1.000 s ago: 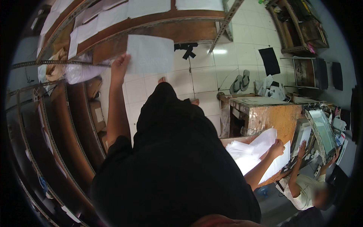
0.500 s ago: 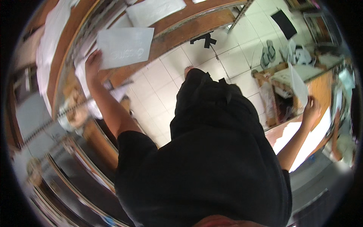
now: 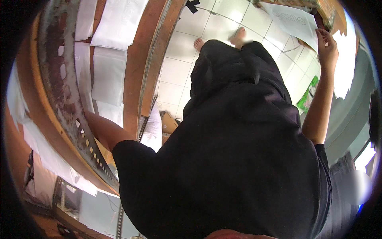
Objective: The person repeatedly picks up white sheets of paper from a table and places them onto a nearby metal shelf. The person stacks the papers in neat piles on the shelf while another person sits in the background.
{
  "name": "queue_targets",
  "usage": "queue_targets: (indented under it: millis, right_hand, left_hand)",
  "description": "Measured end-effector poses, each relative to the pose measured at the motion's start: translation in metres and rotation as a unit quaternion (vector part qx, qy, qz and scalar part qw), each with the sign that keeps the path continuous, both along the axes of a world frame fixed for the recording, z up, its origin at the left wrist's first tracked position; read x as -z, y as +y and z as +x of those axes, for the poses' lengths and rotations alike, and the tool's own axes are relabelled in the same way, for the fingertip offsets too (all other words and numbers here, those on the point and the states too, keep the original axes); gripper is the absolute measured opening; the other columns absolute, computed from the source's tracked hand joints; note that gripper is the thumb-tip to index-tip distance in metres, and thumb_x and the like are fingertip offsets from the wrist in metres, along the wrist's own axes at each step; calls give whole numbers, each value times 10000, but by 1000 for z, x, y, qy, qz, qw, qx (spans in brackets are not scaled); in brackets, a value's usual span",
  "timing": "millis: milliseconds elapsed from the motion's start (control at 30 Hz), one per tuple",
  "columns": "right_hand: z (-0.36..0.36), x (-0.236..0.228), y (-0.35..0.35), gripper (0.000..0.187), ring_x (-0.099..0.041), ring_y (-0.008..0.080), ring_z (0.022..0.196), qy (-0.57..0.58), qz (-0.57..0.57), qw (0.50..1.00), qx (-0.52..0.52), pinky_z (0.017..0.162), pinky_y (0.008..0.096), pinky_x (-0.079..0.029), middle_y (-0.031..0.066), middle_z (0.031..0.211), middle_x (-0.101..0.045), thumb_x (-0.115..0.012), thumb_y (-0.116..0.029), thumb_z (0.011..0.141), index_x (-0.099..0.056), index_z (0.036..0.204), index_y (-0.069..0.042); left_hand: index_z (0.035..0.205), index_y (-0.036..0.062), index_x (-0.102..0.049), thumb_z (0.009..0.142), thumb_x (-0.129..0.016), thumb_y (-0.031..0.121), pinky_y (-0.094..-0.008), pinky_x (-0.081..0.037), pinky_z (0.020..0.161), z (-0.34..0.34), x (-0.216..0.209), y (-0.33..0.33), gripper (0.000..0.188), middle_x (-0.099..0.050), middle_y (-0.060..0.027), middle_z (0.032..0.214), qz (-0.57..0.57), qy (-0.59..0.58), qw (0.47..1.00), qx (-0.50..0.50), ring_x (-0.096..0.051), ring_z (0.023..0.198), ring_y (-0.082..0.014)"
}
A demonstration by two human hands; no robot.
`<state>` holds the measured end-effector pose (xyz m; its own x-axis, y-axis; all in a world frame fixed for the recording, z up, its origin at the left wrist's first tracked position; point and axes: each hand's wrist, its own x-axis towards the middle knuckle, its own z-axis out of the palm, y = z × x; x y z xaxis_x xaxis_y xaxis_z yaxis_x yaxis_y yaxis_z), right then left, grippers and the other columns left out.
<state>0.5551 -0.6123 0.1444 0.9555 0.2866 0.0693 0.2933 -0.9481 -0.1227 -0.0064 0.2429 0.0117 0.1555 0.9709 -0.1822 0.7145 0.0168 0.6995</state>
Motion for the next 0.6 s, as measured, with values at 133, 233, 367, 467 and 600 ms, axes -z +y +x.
queue_targets:
  millis: [133,233,367,467,600]
  right_hand:
    - [-32,5,-10,290,-652,208,916,31,-18,996,76,818,346,-498,86,1011,-686,-585,-415,893,-687,1078,-217]
    - [-54,2,-10,279,-608,110,842,-2,-43,994,99,785,276,-496,18,1000,-693,-633,-328,887,-692,1100,-158]
    - [-57,16,-25,279,-598,100,819,-5,3,999,48,773,271,-494,25,997,-691,-632,-311,892,-689,1100,-133]
    - [-52,21,-25,265,-589,95,795,1,27,999,26,763,268,-490,25,982,-692,-628,-291,898,-688,1095,-123]
    - [-53,23,-27,243,-584,90,784,-2,34,999,37,750,261,-484,19,967,-691,-620,-271,904,-689,1080,-118]
  left_hand:
    - [1262,22,-530,889,-602,261,-360,-437,923,11,29,61,448,-638,-85,1129,-25,-69,996,51,-598,983,-249]
    - [1303,8,-470,882,-587,231,-346,-425,934,42,13,16,491,-600,-125,1188,150,353,882,275,-573,1028,-260]
    - [1312,-1,-446,895,-558,225,-347,-408,965,52,0,-8,487,-582,-142,1206,106,337,900,256,-554,1054,-270]
    - [1288,3,-477,899,-541,281,-349,-417,951,14,25,25,482,-581,-159,1189,65,207,953,211,-557,1043,-277]
    - [1243,9,-525,871,-555,266,-368,-453,900,-7,49,81,454,-591,-184,1167,-81,-77,993,42,-576,1041,-277]
